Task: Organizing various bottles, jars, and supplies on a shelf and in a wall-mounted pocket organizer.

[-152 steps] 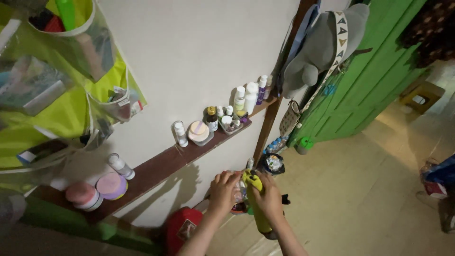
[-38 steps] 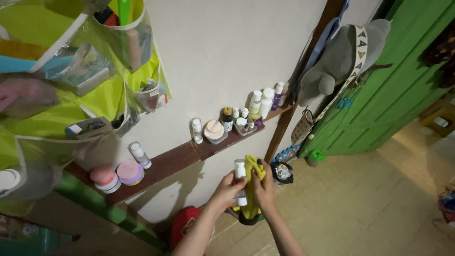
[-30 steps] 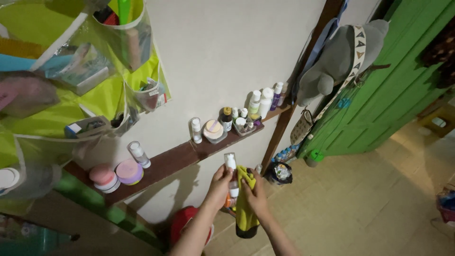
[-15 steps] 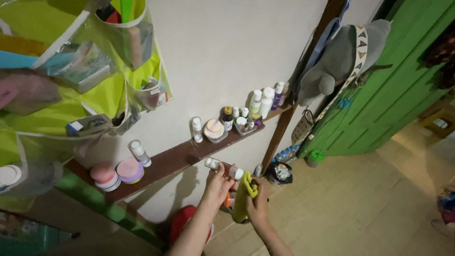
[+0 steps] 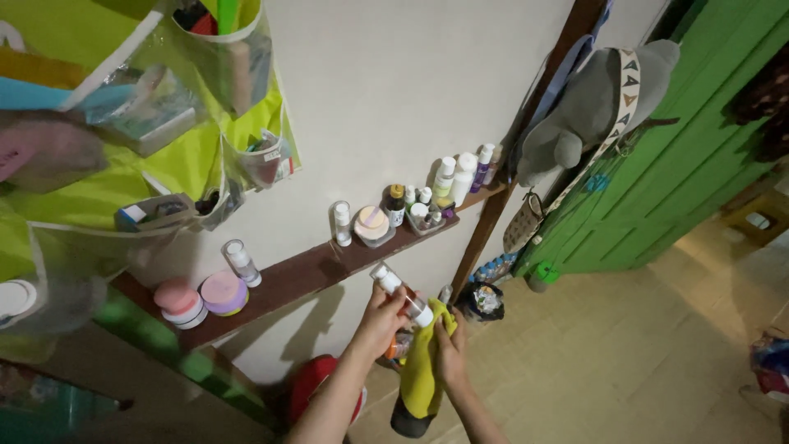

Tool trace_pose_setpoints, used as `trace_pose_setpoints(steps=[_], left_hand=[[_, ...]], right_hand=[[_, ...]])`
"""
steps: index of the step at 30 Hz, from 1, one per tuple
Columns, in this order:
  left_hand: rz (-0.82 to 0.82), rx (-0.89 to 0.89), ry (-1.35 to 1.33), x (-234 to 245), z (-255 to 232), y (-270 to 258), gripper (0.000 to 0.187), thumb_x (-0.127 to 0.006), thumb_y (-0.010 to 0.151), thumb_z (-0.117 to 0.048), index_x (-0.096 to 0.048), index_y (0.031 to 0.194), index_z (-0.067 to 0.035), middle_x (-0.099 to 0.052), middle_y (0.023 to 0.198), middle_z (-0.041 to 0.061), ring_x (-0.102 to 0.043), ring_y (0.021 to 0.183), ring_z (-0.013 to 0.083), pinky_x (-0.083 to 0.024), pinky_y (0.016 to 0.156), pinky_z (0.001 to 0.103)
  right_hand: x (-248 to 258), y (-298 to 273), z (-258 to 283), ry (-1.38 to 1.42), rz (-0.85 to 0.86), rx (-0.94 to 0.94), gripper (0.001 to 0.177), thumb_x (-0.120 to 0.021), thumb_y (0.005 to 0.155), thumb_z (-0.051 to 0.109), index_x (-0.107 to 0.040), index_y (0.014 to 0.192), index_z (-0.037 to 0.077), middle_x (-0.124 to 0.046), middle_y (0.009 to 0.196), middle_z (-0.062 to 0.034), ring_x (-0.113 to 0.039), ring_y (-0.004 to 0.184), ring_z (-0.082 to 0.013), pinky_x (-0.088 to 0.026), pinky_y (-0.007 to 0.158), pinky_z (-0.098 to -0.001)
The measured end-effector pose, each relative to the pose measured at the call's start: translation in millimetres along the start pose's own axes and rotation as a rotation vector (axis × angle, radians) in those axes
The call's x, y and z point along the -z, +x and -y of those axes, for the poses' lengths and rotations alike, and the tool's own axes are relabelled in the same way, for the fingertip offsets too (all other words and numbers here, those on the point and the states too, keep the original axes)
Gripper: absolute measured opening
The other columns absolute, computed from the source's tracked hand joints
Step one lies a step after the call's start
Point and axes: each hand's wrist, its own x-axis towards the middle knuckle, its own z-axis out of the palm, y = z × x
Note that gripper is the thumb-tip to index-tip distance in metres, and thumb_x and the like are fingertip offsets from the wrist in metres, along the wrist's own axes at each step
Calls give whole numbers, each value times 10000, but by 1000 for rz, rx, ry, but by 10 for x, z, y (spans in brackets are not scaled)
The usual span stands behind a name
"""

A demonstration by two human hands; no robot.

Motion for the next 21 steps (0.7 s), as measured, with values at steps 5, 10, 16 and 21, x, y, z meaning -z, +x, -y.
trace_pose_setpoints(steps=[5,10,16,21], left_hand=[[-35,-9,146,218,-83,-172,265,-595,1022,-91,-510,1272,-77,-595,1130,104,-646,1046,227,-573,940,414],[-379,-161,638,766,-79,-56,411,-649,974,-135,-523,1365,-126,-670,1061,37,-641,907,130,-531,803,287],[-638,-211,850,1015,-500,-203,417,-679,957,-260,-527,1342,-211,-662,1208,40,-702,1061,211,-608,946,438],[-759,-684,1086,1156,-962,-423,277,-769,822,-154,-603,1021,-57,-568,708,31,-508,565,168,-448,528,323]], right_hand=[[36,34,449,-213,107,99,433,-525,985,285,-577,1355,68,-692,1226,-120,-645,1080,-231,-510,953,-346],[-250,83,846,-431,231,242,389,-463,997,363,-719,1222,176,-661,793,-28,-592,681,-168,-494,657,-308],[-884,74,994,-503,673,159,443,-547,958,430,-716,1218,114,-866,979,-19,-720,739,-120,-498,607,-242],[-1486,146,432,-445,820,413,327,-677,925,285,-771,1161,78,-597,1366,-87,-636,1194,-242,-521,993,-331]])
